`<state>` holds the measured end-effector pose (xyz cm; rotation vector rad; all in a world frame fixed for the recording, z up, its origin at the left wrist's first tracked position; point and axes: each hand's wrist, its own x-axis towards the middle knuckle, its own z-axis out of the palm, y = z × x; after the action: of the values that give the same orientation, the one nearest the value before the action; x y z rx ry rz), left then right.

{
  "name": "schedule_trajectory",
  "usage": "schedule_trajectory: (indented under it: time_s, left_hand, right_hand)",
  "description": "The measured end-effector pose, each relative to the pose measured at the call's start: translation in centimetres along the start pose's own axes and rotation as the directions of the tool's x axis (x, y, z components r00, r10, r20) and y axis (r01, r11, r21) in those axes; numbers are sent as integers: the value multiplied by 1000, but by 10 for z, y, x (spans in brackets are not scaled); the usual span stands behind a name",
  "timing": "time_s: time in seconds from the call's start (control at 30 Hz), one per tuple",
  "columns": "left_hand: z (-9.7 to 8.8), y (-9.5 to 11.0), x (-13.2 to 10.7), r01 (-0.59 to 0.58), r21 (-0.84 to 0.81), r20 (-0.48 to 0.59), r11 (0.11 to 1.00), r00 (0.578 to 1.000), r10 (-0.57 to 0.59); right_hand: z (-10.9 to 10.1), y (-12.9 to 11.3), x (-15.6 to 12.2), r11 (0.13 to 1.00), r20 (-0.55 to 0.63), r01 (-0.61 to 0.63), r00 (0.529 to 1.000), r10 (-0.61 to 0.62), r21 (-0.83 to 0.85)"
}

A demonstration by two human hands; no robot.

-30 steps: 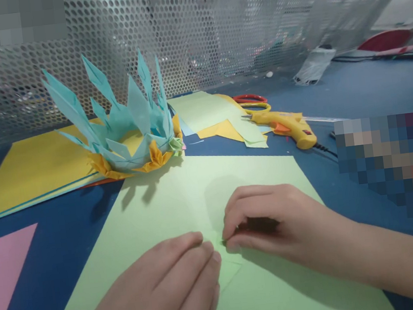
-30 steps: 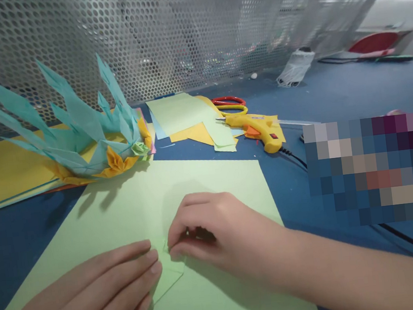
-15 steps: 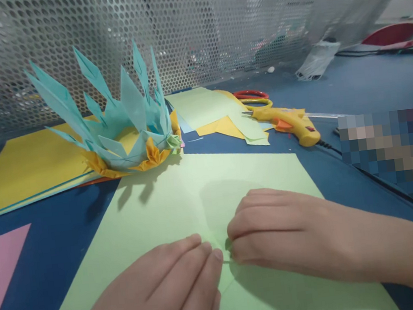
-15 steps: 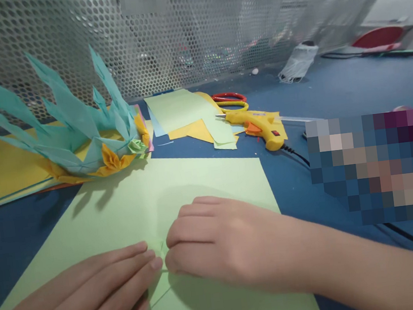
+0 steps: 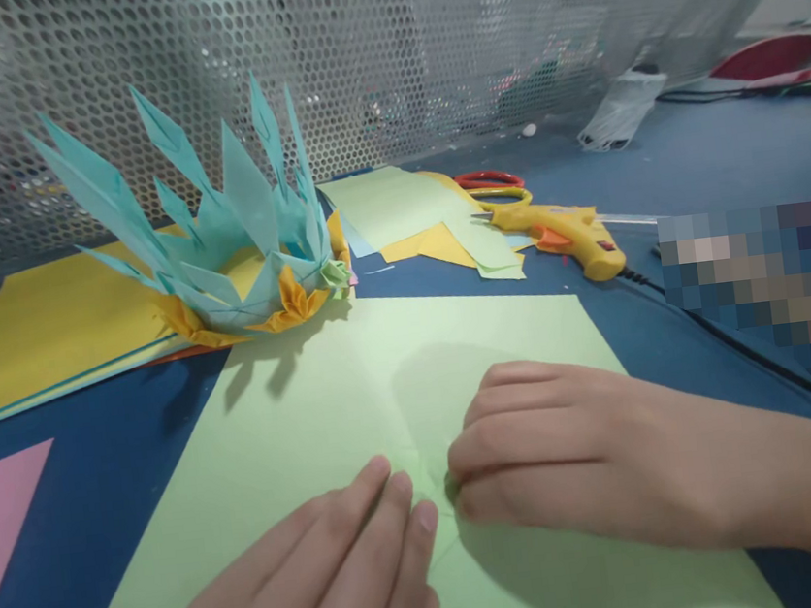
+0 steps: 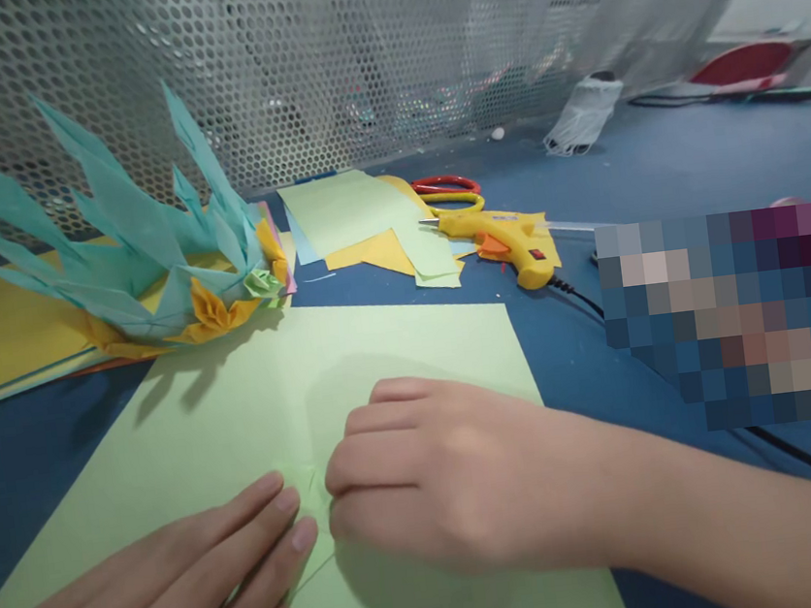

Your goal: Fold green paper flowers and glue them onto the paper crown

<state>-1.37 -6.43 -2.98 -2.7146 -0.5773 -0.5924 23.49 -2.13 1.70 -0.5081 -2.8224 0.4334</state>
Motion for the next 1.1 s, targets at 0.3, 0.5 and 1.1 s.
schedule_trajectory:
  time_s: [0.3, 0.5, 1.1]
  left_hand:
    - [-4, 1, 7, 23, 12, 1, 1000, 1000, -23]
    - [-5, 2, 13, 83, 0, -16, 997, 996, -83]
    - [-10, 3, 26, 188, -72, 28, 980, 982, -186]
  right_hand:
    - [2, 0, 2, 996, -21, -49, 999, 50, 69]
    - [3, -7, 1, 1000, -28, -27, 999, 27, -11]
    - [8, -9, 0, 995, -109, -63, 993, 54, -79]
